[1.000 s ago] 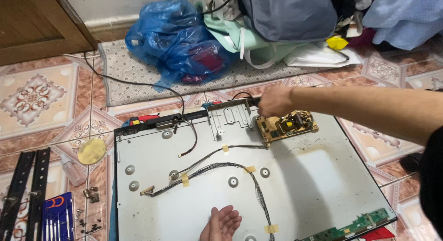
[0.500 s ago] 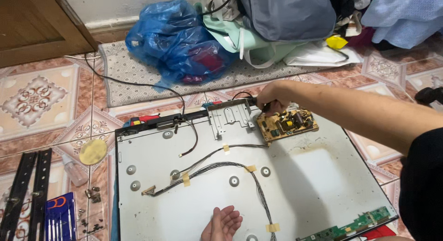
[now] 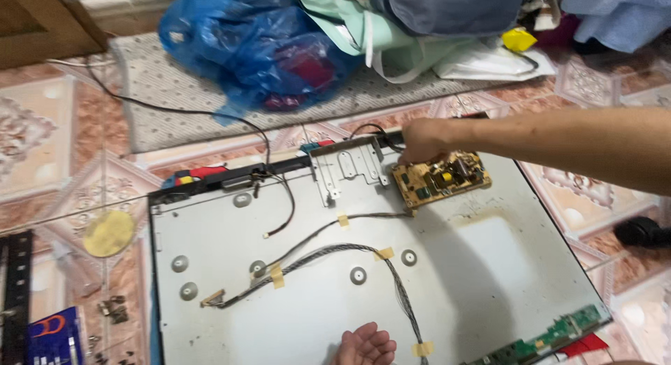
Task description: The person uses a screwdriver to disconnect connectors and work on internal circuit boards within a disassembled television while sitting on the floor.
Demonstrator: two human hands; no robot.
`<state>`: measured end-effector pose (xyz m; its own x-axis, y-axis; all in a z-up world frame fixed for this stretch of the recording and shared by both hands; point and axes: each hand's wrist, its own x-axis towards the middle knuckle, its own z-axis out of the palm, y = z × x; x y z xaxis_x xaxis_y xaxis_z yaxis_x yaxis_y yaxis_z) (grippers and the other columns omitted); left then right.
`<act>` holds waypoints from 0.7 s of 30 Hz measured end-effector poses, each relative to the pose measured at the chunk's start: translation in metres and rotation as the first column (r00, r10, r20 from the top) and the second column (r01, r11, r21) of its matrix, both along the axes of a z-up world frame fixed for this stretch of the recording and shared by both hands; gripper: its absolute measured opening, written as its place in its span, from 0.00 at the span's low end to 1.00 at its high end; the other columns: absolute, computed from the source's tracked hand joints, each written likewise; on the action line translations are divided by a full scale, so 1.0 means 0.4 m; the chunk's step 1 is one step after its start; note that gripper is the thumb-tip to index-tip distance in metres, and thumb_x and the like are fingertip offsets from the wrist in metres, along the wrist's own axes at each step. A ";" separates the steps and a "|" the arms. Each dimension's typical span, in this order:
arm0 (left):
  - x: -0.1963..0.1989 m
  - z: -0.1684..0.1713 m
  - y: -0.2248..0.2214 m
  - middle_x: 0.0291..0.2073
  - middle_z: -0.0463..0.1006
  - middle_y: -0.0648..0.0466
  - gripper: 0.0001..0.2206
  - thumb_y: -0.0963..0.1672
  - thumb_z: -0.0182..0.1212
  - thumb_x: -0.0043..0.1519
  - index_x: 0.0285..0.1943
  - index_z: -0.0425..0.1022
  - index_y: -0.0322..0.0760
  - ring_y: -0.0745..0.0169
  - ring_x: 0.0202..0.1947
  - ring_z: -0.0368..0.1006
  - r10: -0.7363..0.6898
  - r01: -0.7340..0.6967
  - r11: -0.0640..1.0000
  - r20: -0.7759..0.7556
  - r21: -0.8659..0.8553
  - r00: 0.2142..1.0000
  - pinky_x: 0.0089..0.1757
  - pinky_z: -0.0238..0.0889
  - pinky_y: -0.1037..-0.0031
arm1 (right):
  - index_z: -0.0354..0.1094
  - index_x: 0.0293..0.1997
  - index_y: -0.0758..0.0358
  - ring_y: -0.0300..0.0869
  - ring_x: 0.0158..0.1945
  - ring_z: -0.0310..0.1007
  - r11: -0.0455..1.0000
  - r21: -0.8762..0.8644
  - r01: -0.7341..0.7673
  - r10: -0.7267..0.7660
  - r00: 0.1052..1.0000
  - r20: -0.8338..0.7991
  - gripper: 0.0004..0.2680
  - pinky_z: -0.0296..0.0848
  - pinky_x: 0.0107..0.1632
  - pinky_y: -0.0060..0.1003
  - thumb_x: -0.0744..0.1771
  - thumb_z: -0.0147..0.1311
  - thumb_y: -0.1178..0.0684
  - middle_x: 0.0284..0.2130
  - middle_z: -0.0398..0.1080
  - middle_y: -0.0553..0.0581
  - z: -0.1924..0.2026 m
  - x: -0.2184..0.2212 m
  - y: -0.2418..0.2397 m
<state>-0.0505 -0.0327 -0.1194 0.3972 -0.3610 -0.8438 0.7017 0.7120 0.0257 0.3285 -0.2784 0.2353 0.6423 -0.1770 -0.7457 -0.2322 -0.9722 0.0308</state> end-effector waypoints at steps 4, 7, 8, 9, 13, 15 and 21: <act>-0.045 -0.006 0.023 0.56 0.86 0.21 0.36 0.59 0.47 0.74 0.69 0.82 0.23 0.12 0.55 0.83 -0.016 0.018 0.999 0.048 -0.033 0.999 0.54 0.77 0.37 | 0.72 0.36 0.66 0.35 0.27 0.64 0.924 -0.021 -0.383 0.383 0.923 0.022 0.10 0.63 0.29 0.22 0.74 0.61 0.55 0.26 0.66 0.52 -0.051 0.036 -0.029; -0.048 -0.037 0.056 0.59 0.86 0.24 0.37 0.60 0.43 0.75 0.72 0.81 0.27 0.14 0.59 0.81 -0.025 0.028 0.997 0.046 -0.066 0.999 0.56 0.75 0.36 | 0.79 0.50 0.61 0.46 0.43 0.84 0.816 -0.128 -0.564 0.564 0.825 -0.041 0.10 0.88 0.45 0.38 0.76 0.60 0.44 0.41 0.81 0.55 0.002 0.027 -0.001; -0.044 -0.038 0.055 0.58 0.86 0.23 0.37 0.60 0.44 0.74 0.71 0.82 0.26 0.14 0.58 0.82 0.002 0.000 0.999 0.049 -0.051 0.999 0.56 0.76 0.36 | 0.78 0.50 0.60 0.43 0.41 0.83 0.804 -0.133 -0.580 0.577 0.814 -0.061 0.10 0.89 0.43 0.36 0.77 0.58 0.45 0.40 0.80 0.54 0.010 0.013 -0.007; -0.040 -0.041 0.053 0.57 0.86 0.22 0.37 0.60 0.46 0.74 0.70 0.82 0.24 0.14 0.57 0.83 0.029 -0.028 0.999 0.051 -0.036 0.998 0.56 0.76 0.36 | 0.77 0.49 0.59 0.39 0.39 0.82 0.792 -0.138 -0.595 0.590 0.804 -0.081 0.09 0.90 0.41 0.33 0.77 0.55 0.46 0.40 0.79 0.52 0.016 -0.001 -0.014; -0.024 0.073 0.051 0.55 0.87 0.20 0.36 0.57 0.49 0.73 0.69 0.83 0.19 0.14 0.55 0.83 -0.001 -0.001 0.998 0.041 0.066 0.999 0.55 0.77 0.37 | 0.66 0.29 0.54 0.32 0.23 0.65 0.514 -0.201 -0.834 0.834 0.540 -0.111 0.16 0.65 0.22 0.25 0.77 0.45 0.61 0.24 0.62 0.46 -0.054 0.018 -0.050; -0.033 0.037 0.053 0.60 0.85 0.20 0.37 0.58 0.45 0.74 0.73 0.80 0.21 0.14 0.59 0.81 -0.033 0.033 0.999 0.032 -0.013 0.999 0.59 0.76 0.35 | 0.70 0.30 0.55 0.32 0.24 0.64 0.330 -0.211 -0.920 0.901 0.373 -0.219 0.17 0.67 0.23 0.22 0.78 0.43 0.60 0.23 0.61 0.47 -0.049 0.033 -0.049; -0.031 0.002 0.039 0.59 0.86 0.19 0.37 0.59 0.43 0.75 0.71 0.81 0.23 0.11 0.57 0.82 -0.013 0.014 1.000 -0.009 0.020 1.000 0.56 0.75 0.35 | 0.79 0.46 0.65 0.35 0.22 0.78 0.054 -0.203 -0.978 0.958 0.108 -0.266 0.14 0.84 0.24 0.24 0.80 0.41 0.60 0.28 0.75 0.59 -0.054 0.048 -0.079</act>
<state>-0.0629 -0.0172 -0.1186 0.3846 -0.3490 -0.8546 0.7115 0.7019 0.0336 0.3478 -0.3099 0.2136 0.3768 0.3956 -0.8376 0.9198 -0.2664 0.2880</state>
